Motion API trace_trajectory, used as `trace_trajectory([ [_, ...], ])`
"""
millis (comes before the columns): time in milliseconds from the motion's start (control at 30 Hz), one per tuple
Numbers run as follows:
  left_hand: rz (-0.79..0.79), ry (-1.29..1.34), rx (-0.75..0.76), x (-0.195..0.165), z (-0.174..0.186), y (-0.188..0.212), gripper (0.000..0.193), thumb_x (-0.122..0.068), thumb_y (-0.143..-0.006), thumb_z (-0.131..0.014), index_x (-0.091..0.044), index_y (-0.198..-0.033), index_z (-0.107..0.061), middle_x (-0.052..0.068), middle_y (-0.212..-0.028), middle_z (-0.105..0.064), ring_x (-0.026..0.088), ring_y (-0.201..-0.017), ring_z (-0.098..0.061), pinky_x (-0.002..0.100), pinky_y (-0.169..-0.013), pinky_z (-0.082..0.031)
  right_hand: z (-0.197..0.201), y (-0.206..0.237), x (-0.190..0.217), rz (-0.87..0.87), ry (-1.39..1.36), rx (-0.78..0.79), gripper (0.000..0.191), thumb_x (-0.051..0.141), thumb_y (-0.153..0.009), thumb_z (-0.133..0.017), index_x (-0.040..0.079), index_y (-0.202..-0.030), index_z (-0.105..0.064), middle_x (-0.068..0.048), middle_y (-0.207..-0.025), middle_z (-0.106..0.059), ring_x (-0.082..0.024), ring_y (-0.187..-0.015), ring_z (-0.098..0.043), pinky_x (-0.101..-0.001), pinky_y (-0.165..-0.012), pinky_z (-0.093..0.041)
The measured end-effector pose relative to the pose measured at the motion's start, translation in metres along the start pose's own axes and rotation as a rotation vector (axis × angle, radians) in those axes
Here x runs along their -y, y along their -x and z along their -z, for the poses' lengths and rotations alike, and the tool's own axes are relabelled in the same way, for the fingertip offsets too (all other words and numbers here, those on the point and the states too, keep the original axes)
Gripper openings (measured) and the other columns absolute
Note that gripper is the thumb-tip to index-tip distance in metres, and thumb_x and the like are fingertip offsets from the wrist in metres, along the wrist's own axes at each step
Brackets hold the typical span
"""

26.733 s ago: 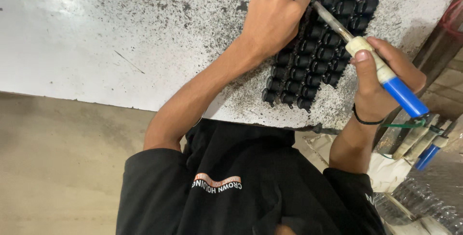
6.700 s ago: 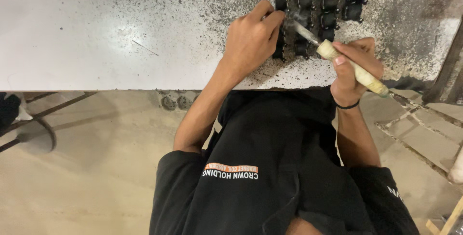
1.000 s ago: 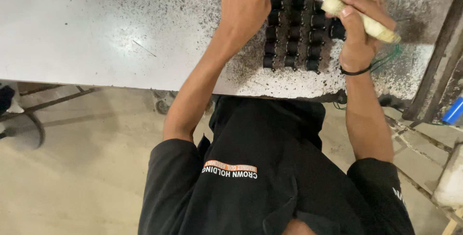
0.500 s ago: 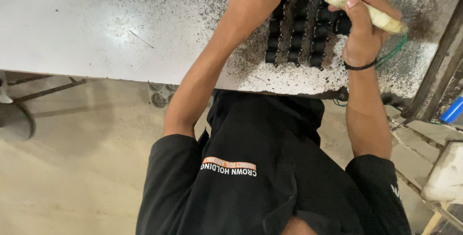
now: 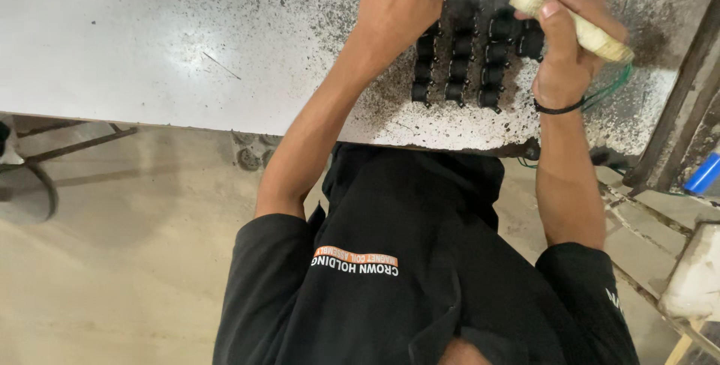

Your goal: The person arranges black plastic electrical components into rows on a workbench, aligning them one at a time. They then pick up a soldering iron and solder the contacts of the arranged components, working along the rows with smoke rising from the solder points.

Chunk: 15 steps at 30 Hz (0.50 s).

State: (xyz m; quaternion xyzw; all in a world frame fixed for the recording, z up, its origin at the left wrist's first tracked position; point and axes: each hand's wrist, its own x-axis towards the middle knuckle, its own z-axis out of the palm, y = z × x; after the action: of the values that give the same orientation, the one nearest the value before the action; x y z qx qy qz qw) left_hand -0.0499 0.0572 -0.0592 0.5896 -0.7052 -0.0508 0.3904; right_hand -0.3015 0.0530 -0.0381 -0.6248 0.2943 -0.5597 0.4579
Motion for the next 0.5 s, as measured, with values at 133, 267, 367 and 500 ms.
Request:
trace_trajectory([
  [133,0.000,0.003,0.002,-0.0029,0.0075,0.0013,0.014,-0.004,-0.085,-0.071,-0.009,-0.098,-0.069,0.013,-0.084,-0.066,0.036,-0.077,-0.064,0.048,-0.062,-0.053,0.0007,0.0004,0.0008,0.010,-0.004,0.021,0.014,0.000,-0.108,-0.066,-0.006,-0.121,-0.068,-0.019,-0.114,-0.067,-0.031,-0.095,-0.069,-0.0399,-0.084,-0.061],
  [267,0.009,0.003,0.009,-0.0029,0.0078,0.0009,0.014,-0.004,-0.085,-0.071,-0.008,-0.099,-0.070,0.013,-0.084,-0.066,0.036,-0.075,-0.064,0.049,-0.061,-0.052,0.0000,0.0021,-0.0005,0.041,0.021,0.061,0.012,-0.002,-0.113,-0.068,-0.005,-0.125,-0.068,-0.021,-0.119,-0.069,-0.028,-0.092,-0.071,-0.0370,-0.084,-0.063],
  [367,0.010,0.008,-0.010,-0.0018,0.0040,0.0001,0.011,-0.005,-0.086,-0.071,-0.008,-0.096,-0.068,0.013,-0.085,-0.067,0.036,-0.077,-0.066,0.048,-0.063,-0.055,-0.0004,0.0019,-0.0017,-0.002,-0.115,-0.001,0.012,0.001,-0.108,-0.067,-0.001,-0.119,-0.066,-0.015,-0.116,-0.066,-0.025,-0.096,-0.072,-0.0377,-0.089,-0.065],
  [500,0.004,-0.010,-0.014,0.0008,0.0012,-0.0001,0.014,-0.005,-0.083,-0.070,-0.008,-0.096,-0.068,0.014,-0.084,-0.067,0.038,-0.074,-0.066,0.049,-0.060,-0.054,-0.0009,-0.0004,0.0012,-0.008,-0.008,0.037,0.012,-0.002,-0.110,-0.068,-0.005,-0.121,-0.070,-0.020,-0.116,-0.069,-0.027,-0.093,-0.072,-0.0360,-0.083,-0.063],
])
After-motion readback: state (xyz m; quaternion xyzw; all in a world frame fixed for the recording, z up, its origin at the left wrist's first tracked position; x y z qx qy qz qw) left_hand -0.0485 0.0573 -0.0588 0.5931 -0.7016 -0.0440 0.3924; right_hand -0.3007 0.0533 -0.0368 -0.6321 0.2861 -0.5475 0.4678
